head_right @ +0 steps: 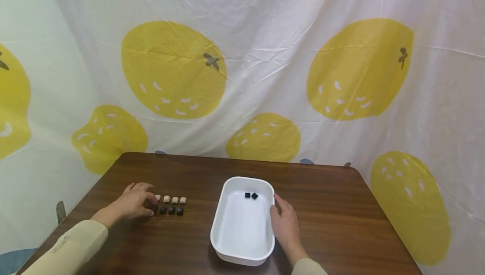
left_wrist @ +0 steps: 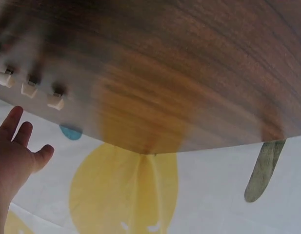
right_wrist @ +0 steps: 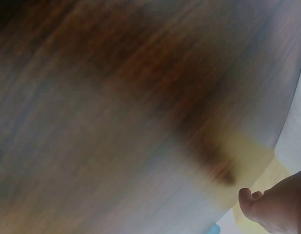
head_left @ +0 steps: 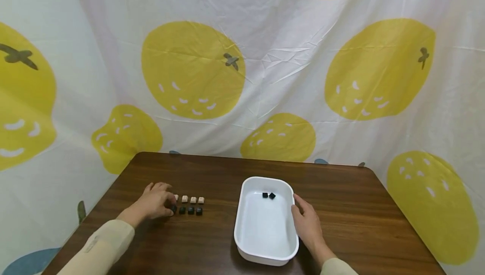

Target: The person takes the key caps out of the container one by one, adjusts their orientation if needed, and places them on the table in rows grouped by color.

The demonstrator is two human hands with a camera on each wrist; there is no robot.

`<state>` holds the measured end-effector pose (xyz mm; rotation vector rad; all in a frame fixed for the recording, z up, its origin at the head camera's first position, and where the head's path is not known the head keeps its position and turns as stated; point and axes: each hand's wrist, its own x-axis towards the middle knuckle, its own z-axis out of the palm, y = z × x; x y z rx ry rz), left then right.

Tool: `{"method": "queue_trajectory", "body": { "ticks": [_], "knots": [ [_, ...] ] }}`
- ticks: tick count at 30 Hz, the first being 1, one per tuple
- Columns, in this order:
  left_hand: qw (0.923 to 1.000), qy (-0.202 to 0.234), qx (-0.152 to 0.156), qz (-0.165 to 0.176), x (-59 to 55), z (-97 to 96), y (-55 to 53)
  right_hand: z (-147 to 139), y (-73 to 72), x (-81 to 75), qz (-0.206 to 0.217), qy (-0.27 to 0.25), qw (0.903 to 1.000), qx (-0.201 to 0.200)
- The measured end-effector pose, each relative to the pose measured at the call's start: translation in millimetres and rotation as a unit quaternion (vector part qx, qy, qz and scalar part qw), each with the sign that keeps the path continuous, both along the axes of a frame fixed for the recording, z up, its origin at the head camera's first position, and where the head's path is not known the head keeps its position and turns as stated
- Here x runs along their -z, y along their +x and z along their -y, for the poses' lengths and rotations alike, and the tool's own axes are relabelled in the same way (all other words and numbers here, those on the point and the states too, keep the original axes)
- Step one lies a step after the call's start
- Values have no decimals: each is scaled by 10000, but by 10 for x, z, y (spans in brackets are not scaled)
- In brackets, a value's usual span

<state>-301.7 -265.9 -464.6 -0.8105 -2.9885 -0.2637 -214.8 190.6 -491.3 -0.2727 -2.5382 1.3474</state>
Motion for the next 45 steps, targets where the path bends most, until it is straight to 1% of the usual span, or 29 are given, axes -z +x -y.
{"method": "queue_trajectory", "body": {
  "ticks": [4,6,8,11,13,15,17,20,22,24,26,28,34,38,42,45],
  "knots": [
    [9999,139,20,-54,-99,-72,-33,0,11,-13,-75,31,10000,25],
    [9996,232,44,-124,-170,-167,-71,-2,19,-25,-94,39,9999,36],
    [9991,365,110,-191,-247,-312,-121,-8,27,-35,-92,29,9999,48],
    [9967,655,281,-375,-364,-647,-199,-16,36,-42,-89,9,9999,74],
    [9941,886,400,-472,-431,-932,-237,-18,37,-37,-91,-8,9999,89],
    [9913,1127,488,-475,-465,-1239,-258,-15,34,-28,-79,-12,9999,91],
    [9891,1308,570,-364,-466,-1540,-262,-6,28,-17,-67,-25,9999,87],
    [9891,1359,570,-78,-408,-1919,-250,24,16,-6,-105,-10,9999,75],
    [9904,1276,521,81,-349,-2113,-246,52,9,2,-175,-1,9998,74],
    [9918,1187,431,196,-284,-2256,-248,87,8,12,-244,20,9997,56],
    [9939,1034,328,214,-210,-2351,-265,125,10,22,-271,22,9996,33],
    [9958,859,260,162,-148,-2405,-281,165,20,31,-311,-9,9995,4],
    [9996,261,99,-38,-46,-2467,-330,215,47,39,-363,-24,9993,55],
    [9996,-178,49,-197,-25,-2547,-369,200,59,23,-372,-21,9993,72],
    [9969,-679,156,-368,-29,-2647,-400,194,57,19,-371,-23,9993,60],
    [9945,-905,250,-474,-10,-2695,-416,194,48,24,-365,-16,9993,68]
  ]
}}
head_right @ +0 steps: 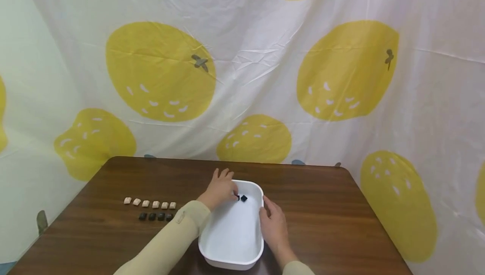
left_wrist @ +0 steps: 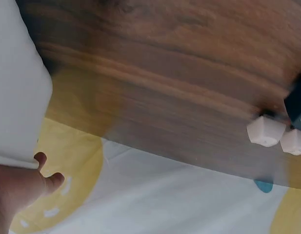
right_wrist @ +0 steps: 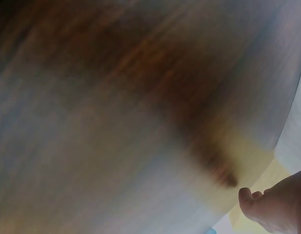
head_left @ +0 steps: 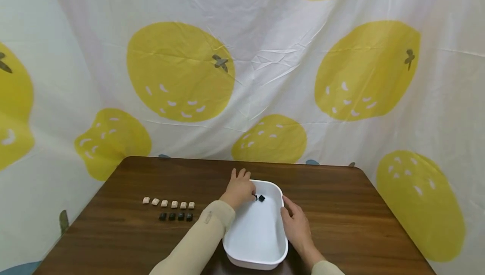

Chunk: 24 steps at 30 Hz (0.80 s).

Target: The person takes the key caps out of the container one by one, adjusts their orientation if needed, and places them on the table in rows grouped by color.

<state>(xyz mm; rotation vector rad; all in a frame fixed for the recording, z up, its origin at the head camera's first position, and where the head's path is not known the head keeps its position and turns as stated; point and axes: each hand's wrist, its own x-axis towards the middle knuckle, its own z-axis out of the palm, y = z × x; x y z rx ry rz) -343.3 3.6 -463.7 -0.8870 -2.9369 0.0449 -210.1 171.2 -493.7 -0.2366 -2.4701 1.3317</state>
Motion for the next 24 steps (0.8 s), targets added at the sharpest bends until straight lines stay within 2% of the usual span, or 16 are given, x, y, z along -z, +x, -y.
{"method": "queue_trajectory", "body": {
  "ticks": [3,9,15,18,24],
  "knots": [
    [9998,-143,109,-58,38,-5,8,6,4,22,-2,-37,10000,11],
    [9991,-235,351,64,-17,62,106,-4,7,-5,-48,-95,9999,-22],
    [9995,-148,81,252,-18,146,140,-14,-7,-19,-81,-31,10000,-14],
    [9992,-348,111,179,11,160,137,-11,-9,-9,-66,-20,10000,-3],
    [9972,-621,360,-227,50,159,132,-14,-9,14,-35,-30,10000,23]
  ]
}}
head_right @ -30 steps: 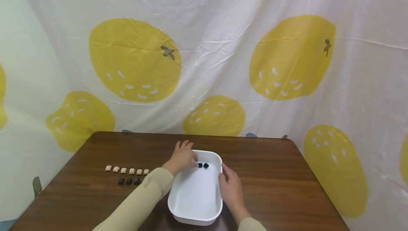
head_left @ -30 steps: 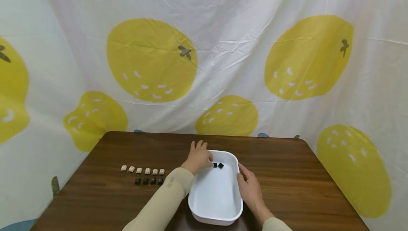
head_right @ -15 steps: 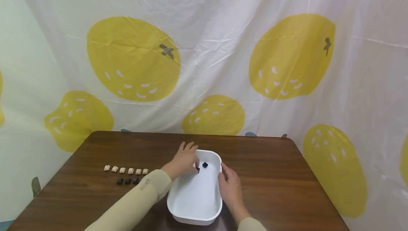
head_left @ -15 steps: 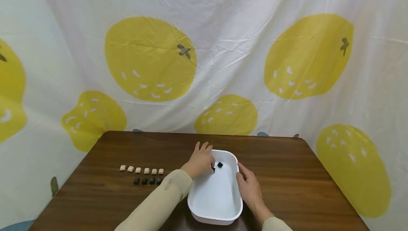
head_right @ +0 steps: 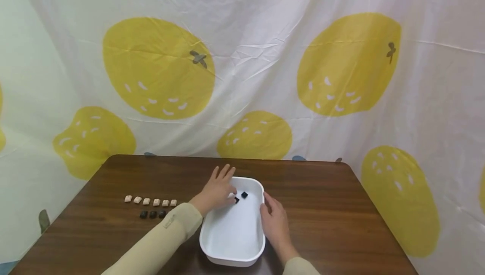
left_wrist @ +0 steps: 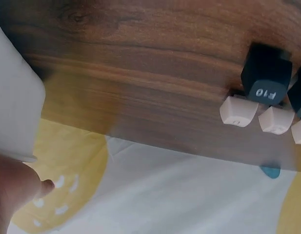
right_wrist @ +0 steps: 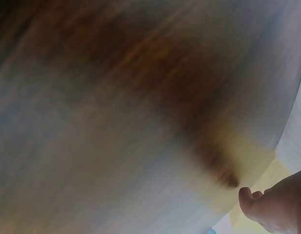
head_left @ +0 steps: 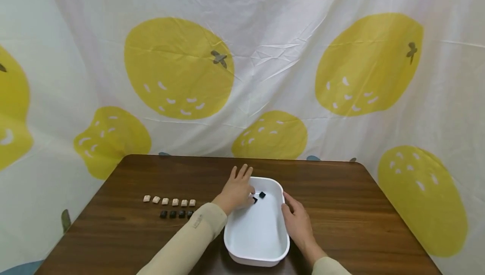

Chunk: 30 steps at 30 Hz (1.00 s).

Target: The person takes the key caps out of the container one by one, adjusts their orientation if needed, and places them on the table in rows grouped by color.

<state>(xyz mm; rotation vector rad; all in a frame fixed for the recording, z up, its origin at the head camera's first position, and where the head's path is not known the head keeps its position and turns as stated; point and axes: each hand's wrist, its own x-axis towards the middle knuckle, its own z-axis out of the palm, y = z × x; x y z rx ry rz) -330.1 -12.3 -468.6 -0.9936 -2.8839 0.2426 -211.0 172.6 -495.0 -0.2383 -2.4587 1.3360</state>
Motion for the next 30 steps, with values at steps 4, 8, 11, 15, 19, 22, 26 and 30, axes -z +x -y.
{"method": "queue_trajectory", "body": {
  "ticks": [4,8,11,15,19,22,26,30],
  "knots": [
    [9973,-561,225,-409,-32,-27,34,-2,1,-11,-31,-29,10000,-3],
    [9900,-1082,412,-808,-48,-47,67,1,9,-14,-43,-21,10000,5],
    [9886,-1144,456,-866,-43,-43,76,4,13,-14,-44,-10,10000,-9],
    [9902,-970,545,-841,-27,-31,62,8,12,-13,-27,-2,10000,-39],
    [9920,-634,694,-844,-16,-28,38,9,14,-13,-8,17,10000,-27],
    [9946,-375,699,-662,-21,-19,43,13,16,-8,24,54,10000,-6],
    [9980,-35,583,-243,-48,4,70,25,16,-8,62,36,10000,-13],
    [9978,179,616,-182,-94,-1,98,31,11,-15,31,6,10000,-14]
  ]
}}
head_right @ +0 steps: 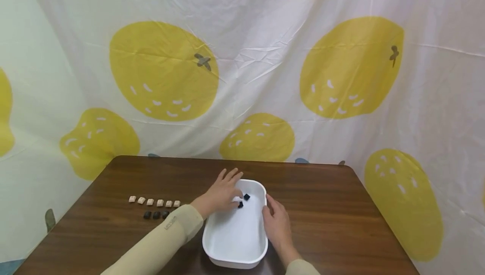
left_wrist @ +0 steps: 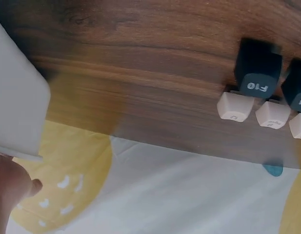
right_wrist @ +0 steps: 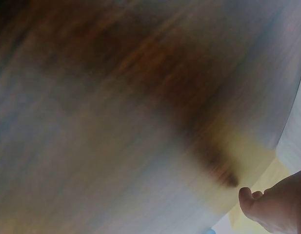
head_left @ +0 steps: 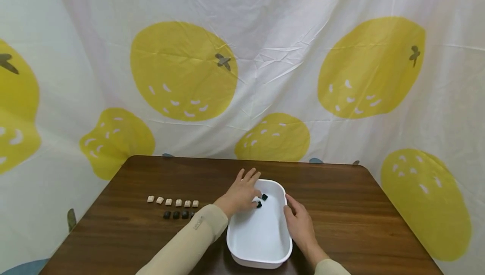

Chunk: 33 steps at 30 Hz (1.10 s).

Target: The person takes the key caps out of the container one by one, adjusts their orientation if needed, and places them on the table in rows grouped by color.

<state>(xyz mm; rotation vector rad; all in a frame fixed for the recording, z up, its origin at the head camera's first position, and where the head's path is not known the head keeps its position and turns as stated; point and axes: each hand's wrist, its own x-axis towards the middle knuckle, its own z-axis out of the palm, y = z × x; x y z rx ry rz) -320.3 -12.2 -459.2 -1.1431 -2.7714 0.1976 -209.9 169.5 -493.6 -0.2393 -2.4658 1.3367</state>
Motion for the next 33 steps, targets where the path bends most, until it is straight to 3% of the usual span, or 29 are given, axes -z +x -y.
{"method": "queue_trajectory", "body": {
  "ticks": [3,7,14,27,33],
  "knots": [
    [9998,-31,149,-156,-6,-35,9,0,-4,5,-3,33,10000,0],
    [9974,-444,310,-480,21,-96,8,-4,-3,19,-41,70,10000,-27],
    [9894,-1166,201,-843,45,-144,18,-8,-4,20,-118,76,9999,-76],
    [9946,-986,-43,-327,37,-87,-3,-8,4,7,-75,64,9999,-61],
    [9936,-1067,-23,-371,43,-97,1,-8,1,4,-45,71,10000,-38]
  ]
}}
